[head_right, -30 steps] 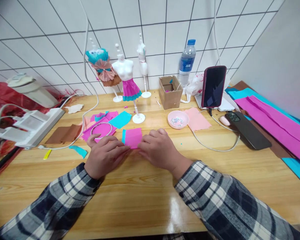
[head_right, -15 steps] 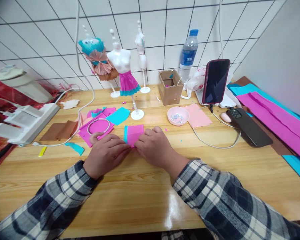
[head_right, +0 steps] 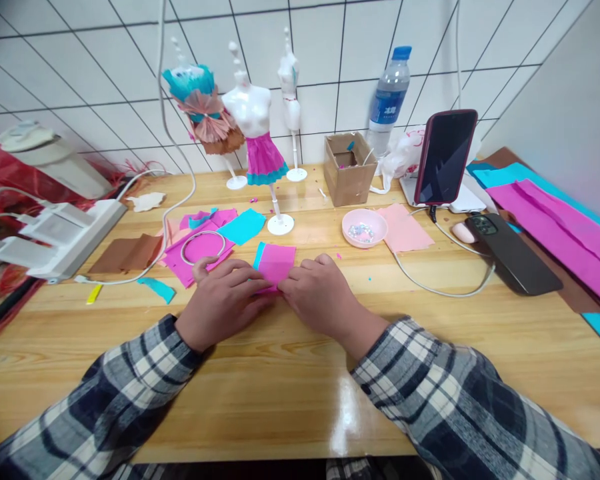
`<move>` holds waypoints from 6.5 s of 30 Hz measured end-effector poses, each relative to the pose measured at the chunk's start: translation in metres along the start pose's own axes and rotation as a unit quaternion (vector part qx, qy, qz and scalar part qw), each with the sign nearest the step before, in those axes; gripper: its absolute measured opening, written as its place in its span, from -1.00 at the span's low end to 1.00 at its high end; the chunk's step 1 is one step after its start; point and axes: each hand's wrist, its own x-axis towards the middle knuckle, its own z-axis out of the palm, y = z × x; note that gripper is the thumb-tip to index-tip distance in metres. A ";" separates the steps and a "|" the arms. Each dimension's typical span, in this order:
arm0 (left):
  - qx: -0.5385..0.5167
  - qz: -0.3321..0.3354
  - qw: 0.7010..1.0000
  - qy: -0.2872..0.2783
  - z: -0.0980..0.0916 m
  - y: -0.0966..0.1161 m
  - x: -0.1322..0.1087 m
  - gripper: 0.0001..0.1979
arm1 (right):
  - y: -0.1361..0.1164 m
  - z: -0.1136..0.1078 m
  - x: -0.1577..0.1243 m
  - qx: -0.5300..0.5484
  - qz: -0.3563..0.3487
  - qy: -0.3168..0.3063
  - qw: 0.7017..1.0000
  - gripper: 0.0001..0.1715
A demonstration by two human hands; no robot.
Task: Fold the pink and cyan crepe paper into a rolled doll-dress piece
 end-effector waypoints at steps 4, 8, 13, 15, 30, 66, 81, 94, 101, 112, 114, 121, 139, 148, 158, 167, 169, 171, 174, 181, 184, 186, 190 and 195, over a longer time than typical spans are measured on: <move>0.023 0.015 0.999 0.019 0.003 0.002 0.001 -0.84 | -0.001 -0.001 -0.001 0.009 0.015 0.009 1.000 -0.81; 0.032 0.015 0.999 0.025 0.000 0.001 0.002 -0.85 | -0.001 -0.003 -0.001 0.013 0.037 0.029 0.999 -0.82; 0.042 0.014 0.999 0.024 0.000 0.001 0.002 -0.89 | 0.001 -0.003 0.000 0.033 0.053 0.038 0.997 -0.80; 0.045 0.014 0.998 0.043 0.001 0.003 0.003 -0.88 | 0.000 -0.003 0.000 0.037 0.055 0.038 0.997 -0.81; 0.077 0.033 0.993 0.087 0.000 0.001 0.003 -0.88 | 0.001 -0.005 -0.001 0.040 0.059 0.067 0.995 -0.79; 0.125 0.092 0.988 -0.011 -0.001 -0.012 -0.002 -0.79 | 0.011 -0.007 -0.005 0.072 0.038 -0.012 0.997 -0.68; 0.043 0.055 0.997 -0.033 -0.005 -0.015 -0.004 -0.79 | 0.003 0.001 -0.001 0.075 0.059 -0.036 0.995 -0.83; -0.113 -0.124 0.976 -0.136 0.002 -0.021 -0.001 -0.83 | 0.006 -0.008 0.022 0.122 0.167 -0.165 0.964 -0.82; -0.140 -0.183 0.962 -0.148 0.002 -0.021 0.004 -0.83 | 0.011 -0.021 0.051 0.109 0.179 -0.311 0.927 -0.84; -0.121 -0.239 0.952 -0.149 0.002 -0.016 0.006 -0.81 | 0.011 -0.027 0.066 0.122 0.187 -0.376 0.899 -0.82; -0.123 -0.247 0.949 -0.154 0.003 -0.017 0.007 -0.79 | 0.011 -0.027 0.066 0.129 0.211 -0.388 0.888 -0.87; -0.142 -0.296 0.934 -0.143 0.006 -0.016 0.009 -0.79 | 0.012 -0.023 0.067 0.116 0.209 -0.377 0.895 -0.90; -0.122 -0.270 0.947 -0.125 0.007 -0.018 0.004 -0.79 | -0.024 0.008 -0.012 -0.011 0.006 -0.075 0.997 -0.44; 0.010 -0.067 0.984 -0.164 0.006 0.033 -0.037 -0.39 | -0.020 0.009 -0.011 0.038 0.036 -0.102 0.993 -0.46; 0.028 -0.066 0.984 -0.165 0.004 0.035 -0.039 -0.26 | -0.017 -0.004 -0.038 -0.024 0.031 -0.048 0.998 -0.37; 0.037 -0.074 0.982 -0.171 0.002 0.037 -0.038 -0.30 | -0.011 -0.001 -0.039 -0.027 0.046 -0.064 0.997 -0.50; 0.038 -0.077 0.982 -0.171 0.002 0.037 -0.038 -0.30 | -0.009 -0.002 -0.041 -0.030 0.053 -0.064 0.996 -0.51; 0.038 -0.079 0.982 -0.168 0.003 0.038 -0.038 -0.30 | -0.008 -0.003 -0.042 -0.034 0.060 -0.067 0.995 -0.51; 0.037 -0.082 0.983 -0.162 0.003 0.038 -0.039 -0.31 | -0.007 -0.006 -0.044 -0.034 0.063 -0.068 0.995 -0.52; 0.022 -0.091 0.982 -0.163 -0.001 0.027 -0.032 -0.47 | 0.017 -0.011 -0.055 -0.014 0.148 -0.040 0.988 -0.48; 0.021 -0.100 0.982 -0.156 -0.003 0.024 -0.028 -0.54 | 0.033 -0.012 -0.061 -0.009 0.168 -0.056 0.984 -0.59; 0.019 -0.101 0.984 -0.145 -0.004 0.024 -0.025 -0.57 | 0.036 -0.014 -0.060 -0.028 0.181 -0.031 0.983 -0.59; 0.011 -0.093 0.989 -0.117 -0.003 0.023 -0.014 -0.70 | 0.026 -0.015 -0.043 -0.039 0.128 0.042 0.990 -0.54; -0.016 -0.065 0.994 -0.082 0.001 0.006 0.004 -0.77 | 0.014 -0.004 -0.007 -0.014 -0.017 -0.013 1.000 -0.72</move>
